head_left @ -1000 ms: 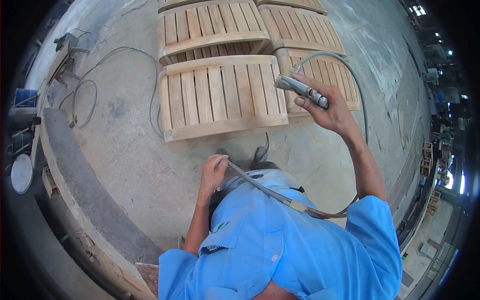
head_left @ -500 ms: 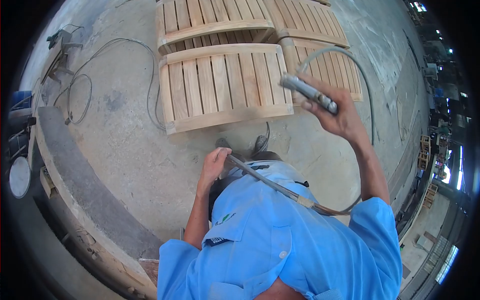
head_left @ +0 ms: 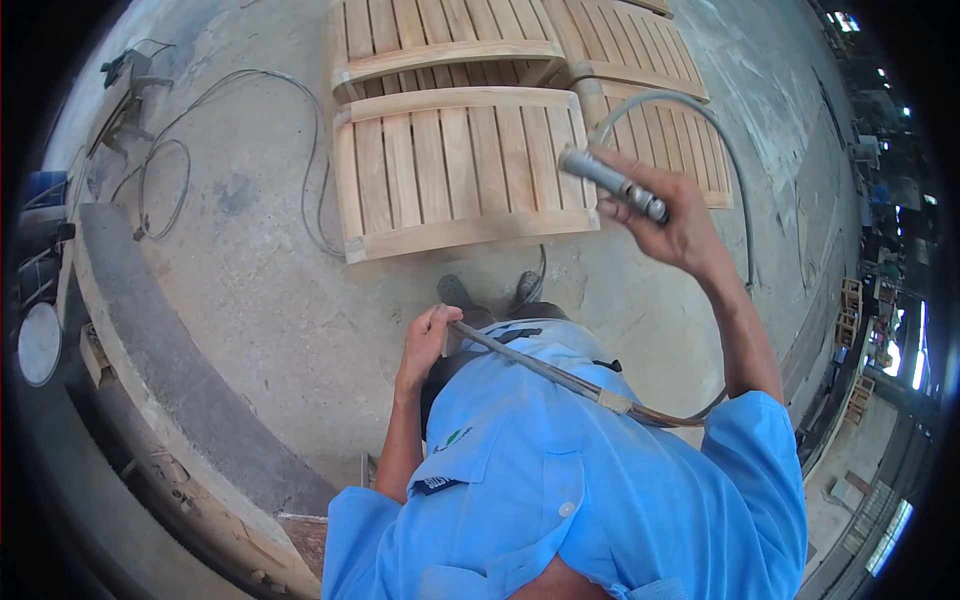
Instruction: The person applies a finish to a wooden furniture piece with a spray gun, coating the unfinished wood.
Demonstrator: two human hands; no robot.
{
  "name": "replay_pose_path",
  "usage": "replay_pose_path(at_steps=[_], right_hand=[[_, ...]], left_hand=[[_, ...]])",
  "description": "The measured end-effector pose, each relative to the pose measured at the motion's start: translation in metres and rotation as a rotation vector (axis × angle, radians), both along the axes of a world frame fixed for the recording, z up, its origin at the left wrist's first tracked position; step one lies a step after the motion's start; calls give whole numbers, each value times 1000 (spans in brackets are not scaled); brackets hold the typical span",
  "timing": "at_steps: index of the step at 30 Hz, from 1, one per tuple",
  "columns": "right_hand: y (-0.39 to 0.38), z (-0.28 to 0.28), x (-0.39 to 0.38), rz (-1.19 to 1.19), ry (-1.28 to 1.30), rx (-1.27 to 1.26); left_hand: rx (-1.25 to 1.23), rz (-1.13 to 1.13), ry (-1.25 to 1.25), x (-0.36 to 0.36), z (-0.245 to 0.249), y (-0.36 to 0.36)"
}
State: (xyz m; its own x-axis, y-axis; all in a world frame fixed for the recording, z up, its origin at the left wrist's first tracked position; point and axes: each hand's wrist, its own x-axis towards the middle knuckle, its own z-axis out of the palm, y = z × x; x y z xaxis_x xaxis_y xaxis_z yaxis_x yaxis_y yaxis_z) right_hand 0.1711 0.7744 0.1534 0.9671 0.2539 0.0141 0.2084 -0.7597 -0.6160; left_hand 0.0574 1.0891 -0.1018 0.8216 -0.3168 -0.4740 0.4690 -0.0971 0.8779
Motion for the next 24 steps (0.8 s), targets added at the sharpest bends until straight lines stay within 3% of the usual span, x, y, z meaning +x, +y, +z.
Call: replay_pose_path(at_steps=[2, 5, 8, 11, 17, 18, 24], right_hand=[[7, 4, 10, -55, 19, 29], [20, -7, 6, 89, -44, 116], [35, 0, -21, 291, 134, -24], [38, -1, -30, 273, 219, 5], [39, -5, 15, 115, -155, 73], [43, 0, 18, 48, -34, 80], [57, -15, -10, 284, 145, -2]], left_hand=[[-1, 18, 21, -1, -2, 4], [-11, 44, 40, -5, -3, 8], [-9, 64, 61, -5, 5, 8], [-13, 71, 81, -7, 6, 4], [-27, 39, 70, -15, -7, 10], [-26, 38, 78, -17, -6, 11], [-30, 77, 83, -22, -4, 15]])
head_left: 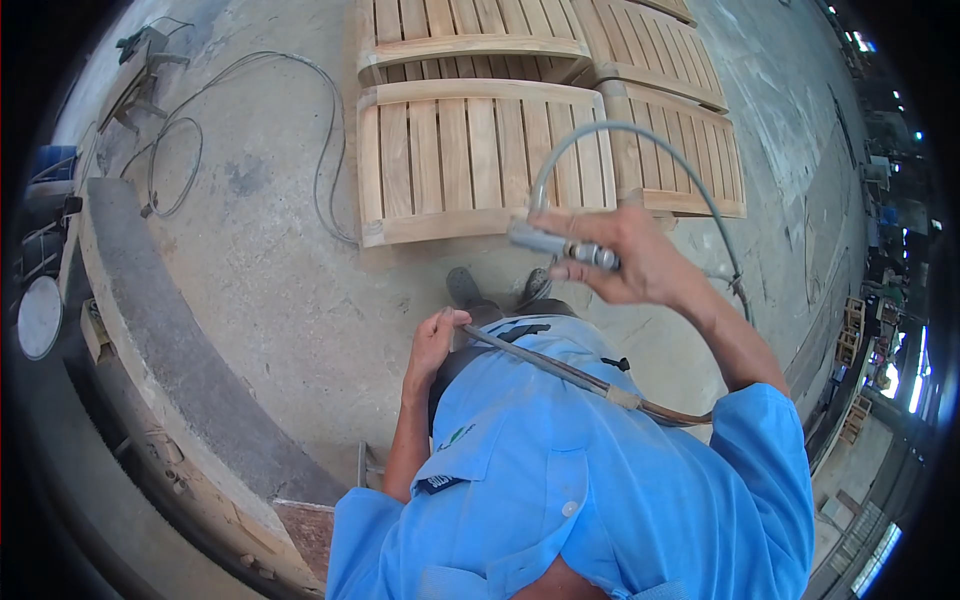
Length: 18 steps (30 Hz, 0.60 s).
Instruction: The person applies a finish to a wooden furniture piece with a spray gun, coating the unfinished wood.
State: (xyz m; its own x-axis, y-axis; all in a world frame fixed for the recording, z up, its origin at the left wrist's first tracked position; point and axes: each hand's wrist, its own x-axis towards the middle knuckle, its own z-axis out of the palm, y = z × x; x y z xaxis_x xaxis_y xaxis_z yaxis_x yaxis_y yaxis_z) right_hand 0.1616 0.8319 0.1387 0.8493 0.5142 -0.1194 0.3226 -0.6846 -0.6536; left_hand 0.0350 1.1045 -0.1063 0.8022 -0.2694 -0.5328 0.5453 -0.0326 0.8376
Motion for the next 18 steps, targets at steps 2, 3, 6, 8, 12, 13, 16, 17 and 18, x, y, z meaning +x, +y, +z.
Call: replay_pose_path(at_steps=[2, 3, 6, 8, 12, 13, 16, 17, 18], right_hand=[[1, -6, -5, -1, -16, 99], [-1, -5, -2, -38, -33, 91], [-16, -3, 22, -151, -126, -4], [-24, -2, 34, -237, -207, -19], [-34, -7, 27, -215, -182, -72], [-34, -5, 17, -184, -126, -114], [-28, -2, -18, -147, -19, -56], [-27, -2, -22, -127, -25, -13], [-28, 2, -21, -142, 5, -56]], left_hand=[[-14, 12, -1, -2, -2, -1], [-20, 10, -8, -2, -3, -1], [-11, 8, -7, -2, -3, 0], [1, 9, 9, -1, 0, 0], [17, 4, 24, 3, 9, 2], [18, 1, 20, 4, 10, 1], [0, 29, 38, 8, 11, -4], [-7, 29, 39, 10, 11, -6], [-11, 25, 40, 11, 10, -7]])
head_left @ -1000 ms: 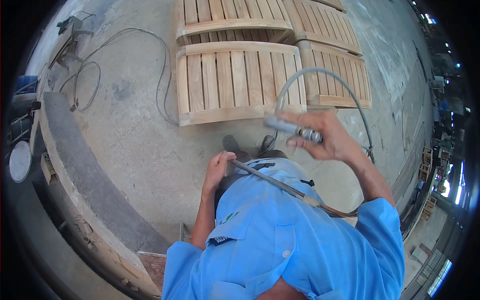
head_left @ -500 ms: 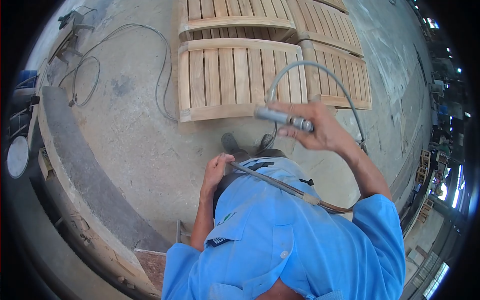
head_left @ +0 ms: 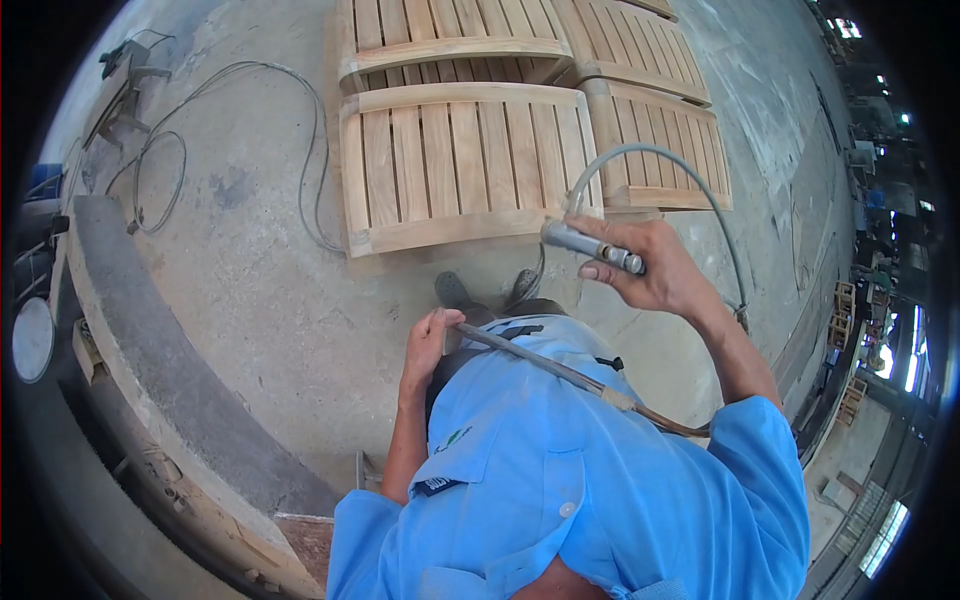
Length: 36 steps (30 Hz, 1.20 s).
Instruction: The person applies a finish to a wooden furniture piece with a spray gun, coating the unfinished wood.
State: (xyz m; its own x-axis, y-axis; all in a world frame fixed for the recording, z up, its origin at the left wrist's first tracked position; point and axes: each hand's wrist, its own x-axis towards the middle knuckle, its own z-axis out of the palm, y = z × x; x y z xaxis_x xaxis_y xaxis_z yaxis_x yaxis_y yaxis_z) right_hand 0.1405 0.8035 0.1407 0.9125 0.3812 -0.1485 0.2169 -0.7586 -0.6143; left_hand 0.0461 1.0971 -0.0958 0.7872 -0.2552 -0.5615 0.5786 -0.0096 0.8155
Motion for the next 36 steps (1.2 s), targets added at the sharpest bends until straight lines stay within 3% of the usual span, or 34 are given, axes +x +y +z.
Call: replay_pose_path(at_steps=[3, 6, 9, 12, 16, 20, 22, 27, 31, 36], right_hand=[[-2, 10, 18, -62, -101, -125], [0, 4, 41, -106, -358, 89], [9, 2, 56, -118, -353, 84], [25, 7, 66, -77, -156, 64], [45, 9, 79, -7, -196, 64], [12, 3, 78, -139, -180, 4], [-36, -13, 69, -249, -303, 37], [-101, 14, 32, -638, -134, -67], [-98, 15, 38, -733, -97, -89], [-113, -7, 78, -676, -122, -193]], left_hand=[[-7, -12, -20, 3, -5, -4], [2, -17, -50, 7, -10, -6], [9, -22, -68, 7, -10, -6], [31, -34, -59, 5, -9, -2], [44, -38, -15, 0, -12, 1], [54, -16, 12, -1, -9, 2], [20, 2, 30, 0, -9, 0], [-26, -61, 61, 10, -13, -6], [-11, -56, -4, 21, -5, -14], [51, -47, 5, 12, -8, -3]])
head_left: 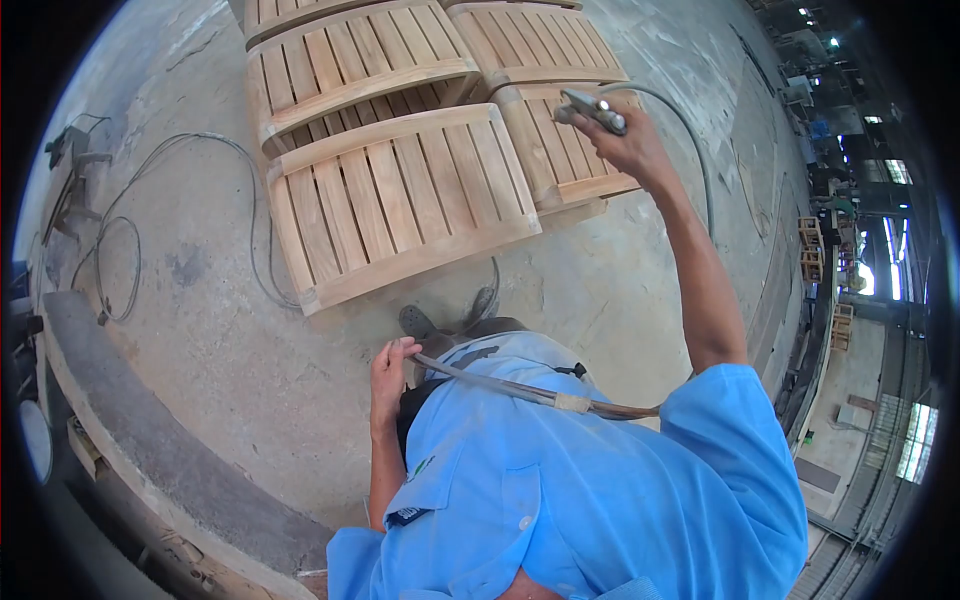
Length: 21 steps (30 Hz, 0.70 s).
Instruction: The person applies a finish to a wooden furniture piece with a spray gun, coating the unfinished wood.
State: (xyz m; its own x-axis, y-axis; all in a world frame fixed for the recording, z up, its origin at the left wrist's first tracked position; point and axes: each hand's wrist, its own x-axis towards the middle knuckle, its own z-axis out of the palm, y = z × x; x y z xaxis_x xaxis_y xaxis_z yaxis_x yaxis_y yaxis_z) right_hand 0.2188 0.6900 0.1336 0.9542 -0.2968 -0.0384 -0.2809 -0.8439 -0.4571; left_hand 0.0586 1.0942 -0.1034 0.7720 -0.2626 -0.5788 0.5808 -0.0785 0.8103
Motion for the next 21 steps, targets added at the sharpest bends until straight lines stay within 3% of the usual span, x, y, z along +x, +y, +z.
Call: replay_pose_path(at_steps=[5, 8, 12, 15, 18, 21], right_hand=[[45, 4, 26, 60, 62, 165], [67, 3, 35, 307, -210, 251], [46, 7, 29, 304, -163, 147], [20, 17, 4, 174, -16, 179], [-16, 10, -15, 119, -36, 312], [-43, 7, -20, 50, -23, 263]], left_hand=[[46, 0, 24, -13, -6, 6], [74, -7, 9, -14, 3, 8], [86, -19, 12, -19, 0, 8], [26, -44, -20, -24, -3, 3], [37, -85, -33, -24, 2, -9], [22, -155, -102, -22, 10, -28]])
